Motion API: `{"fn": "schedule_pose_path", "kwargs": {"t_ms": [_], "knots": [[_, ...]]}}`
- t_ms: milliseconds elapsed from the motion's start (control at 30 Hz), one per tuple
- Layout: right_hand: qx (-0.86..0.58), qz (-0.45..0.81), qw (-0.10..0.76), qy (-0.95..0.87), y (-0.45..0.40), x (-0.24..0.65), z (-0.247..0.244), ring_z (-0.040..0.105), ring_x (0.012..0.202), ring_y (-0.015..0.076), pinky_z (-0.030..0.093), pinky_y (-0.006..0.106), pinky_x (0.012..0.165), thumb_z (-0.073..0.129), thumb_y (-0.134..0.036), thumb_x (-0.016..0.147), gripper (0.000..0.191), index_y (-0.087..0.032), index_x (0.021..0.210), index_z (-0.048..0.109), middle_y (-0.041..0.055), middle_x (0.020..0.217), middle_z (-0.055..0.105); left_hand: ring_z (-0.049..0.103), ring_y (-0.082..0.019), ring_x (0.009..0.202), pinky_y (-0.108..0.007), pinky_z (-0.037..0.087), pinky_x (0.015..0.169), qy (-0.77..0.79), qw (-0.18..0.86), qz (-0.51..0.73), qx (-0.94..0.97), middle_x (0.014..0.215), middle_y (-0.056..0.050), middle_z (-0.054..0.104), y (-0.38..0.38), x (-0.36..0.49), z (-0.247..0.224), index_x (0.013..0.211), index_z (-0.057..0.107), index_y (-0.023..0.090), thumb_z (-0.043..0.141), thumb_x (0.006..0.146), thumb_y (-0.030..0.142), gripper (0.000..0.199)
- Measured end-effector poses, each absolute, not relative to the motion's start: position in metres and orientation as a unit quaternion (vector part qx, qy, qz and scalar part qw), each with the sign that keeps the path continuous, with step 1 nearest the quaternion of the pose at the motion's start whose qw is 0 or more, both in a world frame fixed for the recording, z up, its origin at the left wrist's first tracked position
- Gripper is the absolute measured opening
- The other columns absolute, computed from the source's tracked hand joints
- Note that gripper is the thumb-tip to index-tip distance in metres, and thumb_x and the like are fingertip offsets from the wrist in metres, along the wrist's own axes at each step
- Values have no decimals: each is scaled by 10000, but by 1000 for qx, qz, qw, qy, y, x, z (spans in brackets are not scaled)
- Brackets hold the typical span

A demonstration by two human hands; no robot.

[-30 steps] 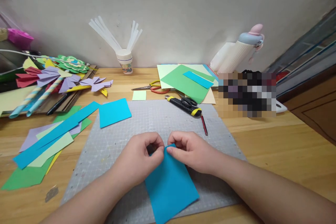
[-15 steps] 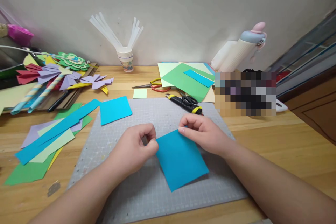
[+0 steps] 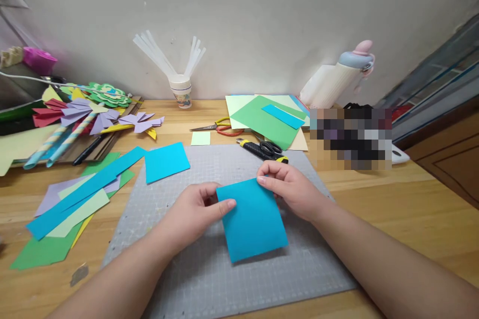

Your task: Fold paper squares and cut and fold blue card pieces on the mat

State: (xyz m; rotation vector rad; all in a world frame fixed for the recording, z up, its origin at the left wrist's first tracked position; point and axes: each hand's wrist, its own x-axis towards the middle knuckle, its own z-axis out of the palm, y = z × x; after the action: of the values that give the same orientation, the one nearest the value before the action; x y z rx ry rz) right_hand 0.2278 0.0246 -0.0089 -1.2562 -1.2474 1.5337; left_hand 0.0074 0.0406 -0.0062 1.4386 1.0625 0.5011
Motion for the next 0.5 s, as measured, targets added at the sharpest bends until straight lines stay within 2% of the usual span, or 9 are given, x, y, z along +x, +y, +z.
{"fn": "schedule_pose_path", "kwargs": {"t_ms": [133, 267, 400, 500], "knots": [[-489, 630, 424, -428, 25, 222, -11, 473, 528, 95, 357, 202, 445, 605, -518, 818, 319, -227, 924, 529, -50, 678, 516, 633, -201, 754, -315, 493, 702, 480, 616, 232, 580, 778, -42, 709, 42, 5, -9, 799, 690, 157, 675, 736, 463, 312], [-515, 638, 374, -433, 27, 222, -13, 598, 529, 155, 408, 225, 388, 473, -581, 875, 367, -224, 935, 535, 2, 670, 613, 619, -203, 747, -333, 493, 708, 527, 553, 286, 579, 801, -38, 701, 48, 1, -5, 830, 676, 165, 669, 726, 488, 339], [-546, 604, 335, -474, 28, 226, -13, 578, 477, 158, 425, 255, 406, 486, -632, 844, 474, -188, 709, 583, 34, 570, 611, 558, -176, 694, -308, 453, 656, 558, 443, 291, 639, 726, -9, 648, 49, 0, -1, 763, 641, 178, 648, 735, 484, 308], [-531, 589, 368, -485, 27, 230, -10, 518, 444, 144, 421, 270, 420, 451, -665, 842, 532, -198, 618, 573, 12, 513, 557, 513, -163, 673, -289, 417, 622, 560, 415, 290, 656, 675, 4, 598, 47, 1, -1, 674, 598, 182, 648, 729, 494, 321]]}}
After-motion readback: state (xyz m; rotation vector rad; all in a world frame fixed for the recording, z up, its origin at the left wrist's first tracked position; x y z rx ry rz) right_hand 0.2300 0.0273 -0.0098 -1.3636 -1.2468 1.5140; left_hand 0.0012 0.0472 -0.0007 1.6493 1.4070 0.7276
